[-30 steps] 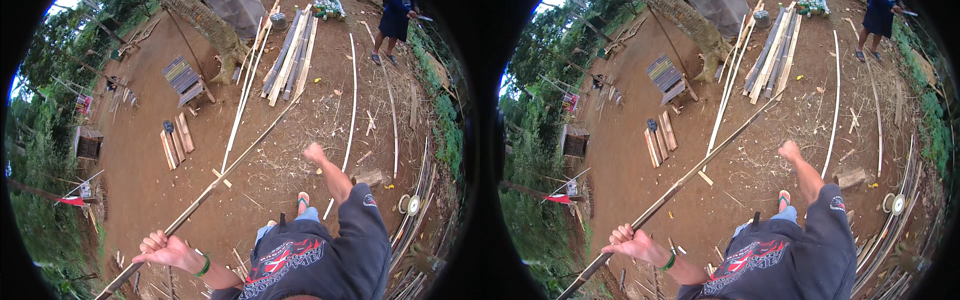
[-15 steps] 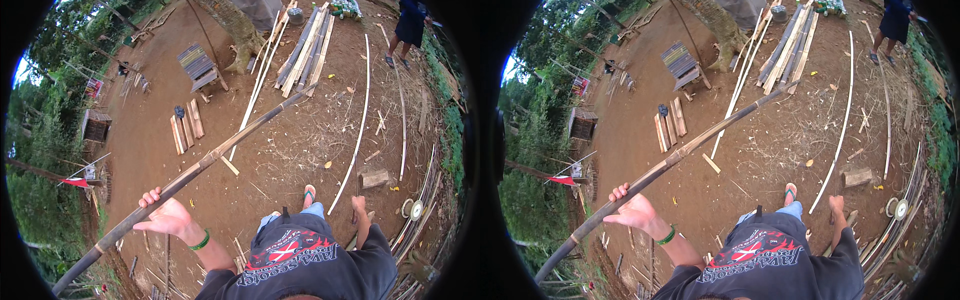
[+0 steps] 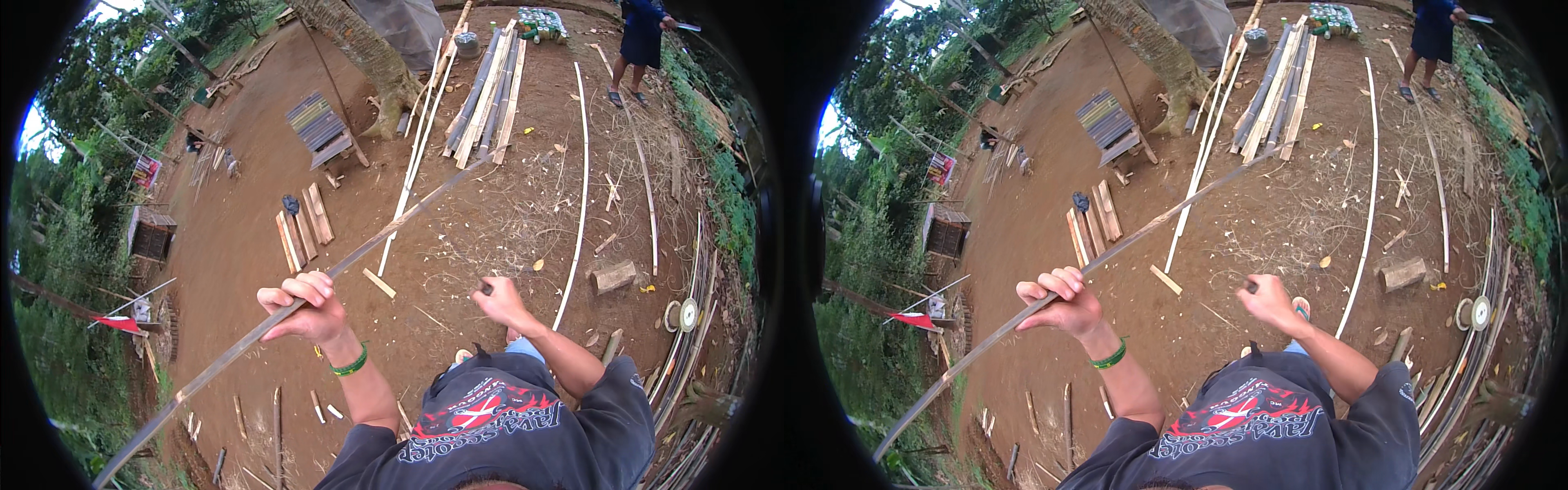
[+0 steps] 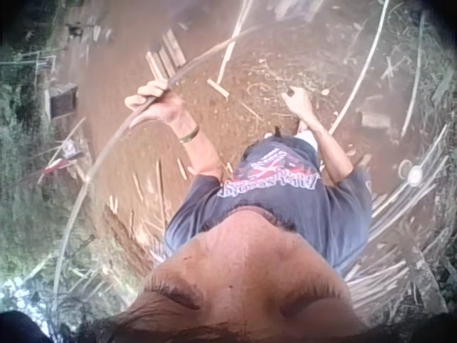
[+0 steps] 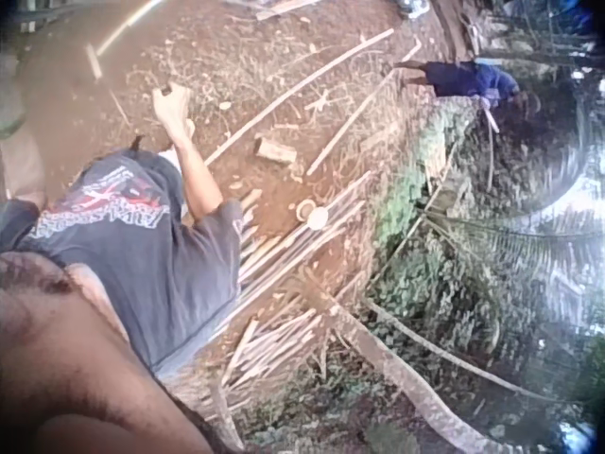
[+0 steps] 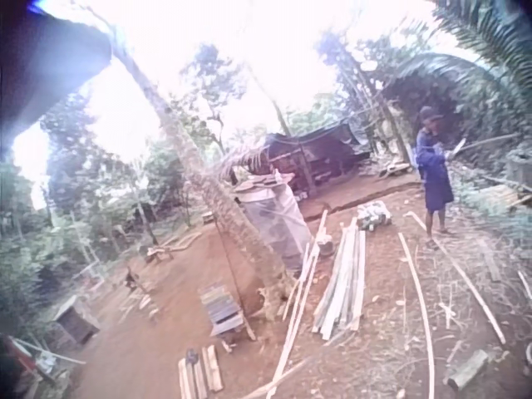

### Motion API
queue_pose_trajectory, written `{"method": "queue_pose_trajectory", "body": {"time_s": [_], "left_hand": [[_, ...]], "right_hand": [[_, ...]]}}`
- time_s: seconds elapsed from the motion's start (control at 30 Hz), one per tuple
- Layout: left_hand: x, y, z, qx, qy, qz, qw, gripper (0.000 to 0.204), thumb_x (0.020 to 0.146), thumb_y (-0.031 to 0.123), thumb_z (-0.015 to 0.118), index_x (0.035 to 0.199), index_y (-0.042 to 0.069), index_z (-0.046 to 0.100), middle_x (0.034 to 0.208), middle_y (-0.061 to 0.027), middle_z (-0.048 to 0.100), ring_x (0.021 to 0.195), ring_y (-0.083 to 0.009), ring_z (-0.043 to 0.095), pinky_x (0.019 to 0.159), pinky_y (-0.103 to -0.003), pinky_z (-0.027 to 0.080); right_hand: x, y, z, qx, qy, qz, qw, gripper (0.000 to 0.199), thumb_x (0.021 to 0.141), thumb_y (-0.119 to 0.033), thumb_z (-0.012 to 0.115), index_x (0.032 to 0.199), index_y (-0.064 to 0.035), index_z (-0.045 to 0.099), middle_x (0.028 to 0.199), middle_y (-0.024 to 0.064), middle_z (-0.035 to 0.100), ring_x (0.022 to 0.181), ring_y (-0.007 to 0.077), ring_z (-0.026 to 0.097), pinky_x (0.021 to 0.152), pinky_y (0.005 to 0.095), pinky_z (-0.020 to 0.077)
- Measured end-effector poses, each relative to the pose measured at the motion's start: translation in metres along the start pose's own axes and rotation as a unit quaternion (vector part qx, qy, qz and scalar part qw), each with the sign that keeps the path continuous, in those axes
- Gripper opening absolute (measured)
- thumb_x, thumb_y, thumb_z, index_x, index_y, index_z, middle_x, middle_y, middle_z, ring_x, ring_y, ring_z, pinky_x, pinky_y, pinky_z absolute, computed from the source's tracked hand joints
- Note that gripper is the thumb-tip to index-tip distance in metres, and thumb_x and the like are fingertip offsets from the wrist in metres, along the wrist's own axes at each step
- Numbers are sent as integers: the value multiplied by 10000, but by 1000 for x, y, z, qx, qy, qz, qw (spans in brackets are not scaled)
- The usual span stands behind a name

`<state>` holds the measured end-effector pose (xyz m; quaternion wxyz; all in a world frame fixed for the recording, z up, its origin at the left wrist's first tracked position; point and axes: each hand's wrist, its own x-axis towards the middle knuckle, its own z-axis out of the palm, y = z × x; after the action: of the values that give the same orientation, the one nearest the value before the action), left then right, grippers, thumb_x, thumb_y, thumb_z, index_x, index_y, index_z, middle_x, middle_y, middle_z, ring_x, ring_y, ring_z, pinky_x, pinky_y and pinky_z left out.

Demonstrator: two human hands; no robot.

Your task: The person uses a machete to split long bamboo poles into thin strips. They hold the bamboo vertically and strike it with the machete to separate the sections, then inspect the resulting strips. The work is performed outdoors on a dirt ground with other bamboo materials nearby.

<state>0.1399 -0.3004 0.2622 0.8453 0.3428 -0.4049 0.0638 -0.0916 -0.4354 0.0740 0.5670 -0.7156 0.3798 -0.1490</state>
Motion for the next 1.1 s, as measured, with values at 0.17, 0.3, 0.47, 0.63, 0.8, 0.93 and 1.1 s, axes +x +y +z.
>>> {"method": "queue_pose_trajectory", "body": {"time_s": [0.17,0.3,0.47,0.63,0.8,0.93,1.1], "left_hand": [[-25,7,19,10,55,3,998,671,872,791,238,824,126,318,494,17,293,413,-100,262,406,-261,279],[-33,16,20,22,91,1,996,670,887,778,222,783,121,303,485,30,247,411,-90,215,394,-251,211],[-34,18,6,-22,69,7,997,674,888,776,218,760,118,291,493,37,222,418,-84,190,406,-250,198],[-33,20,12,9,105,11,994,654,906,761,205,758,127,275,499,35,208,426,-83,188,413,-242,209],[-27,16,20,9,132,8,991,638,912,754,225,756,137,273,499,42,195,427,-80,171,406,-238,200],[-16,13,38,75,210,36,974,628,918,749,226,758,145,291,496,38,188,429,-78,159,398,-231,199],[-6,14,47,103,264,33,958,623,927,730,260,740,138,315,496,45,184,431,-77,165,397,-225,190]], "right_hand": [[-38,-121,51,38,-87,-139,986,233,793,-196,619,746,31,641,604,241,574,519,342,607,547,432,471],[-5,-71,75,21,18,-194,981,241,780,-205,628,745,33,643,616,222,613,520,334,610,554,427,481],[36,-18,42,0,10,40,999,235,762,-196,618,735,37,627,585,155,604,524,213,572,525,395,452],[17,-59,57,-59,-59,-163,983,234,742,-196,624,761,36,647,629,211,627,536,309,602,564,419,479],[101,38,25,-26,21,73,997,270,761,-211,616,714,54,612,595,185,612,566,241,633,568,422,486],[75,-18,28,-34,-63,-146,987,199,730,-172,617,740,25,649,629,218,632,533,278,612,555,411,476],[150,71,1,-16,-21,68,997,254,762,-214,648,788,37,684,657,194,670,607,265,677,592,419,516]]}}
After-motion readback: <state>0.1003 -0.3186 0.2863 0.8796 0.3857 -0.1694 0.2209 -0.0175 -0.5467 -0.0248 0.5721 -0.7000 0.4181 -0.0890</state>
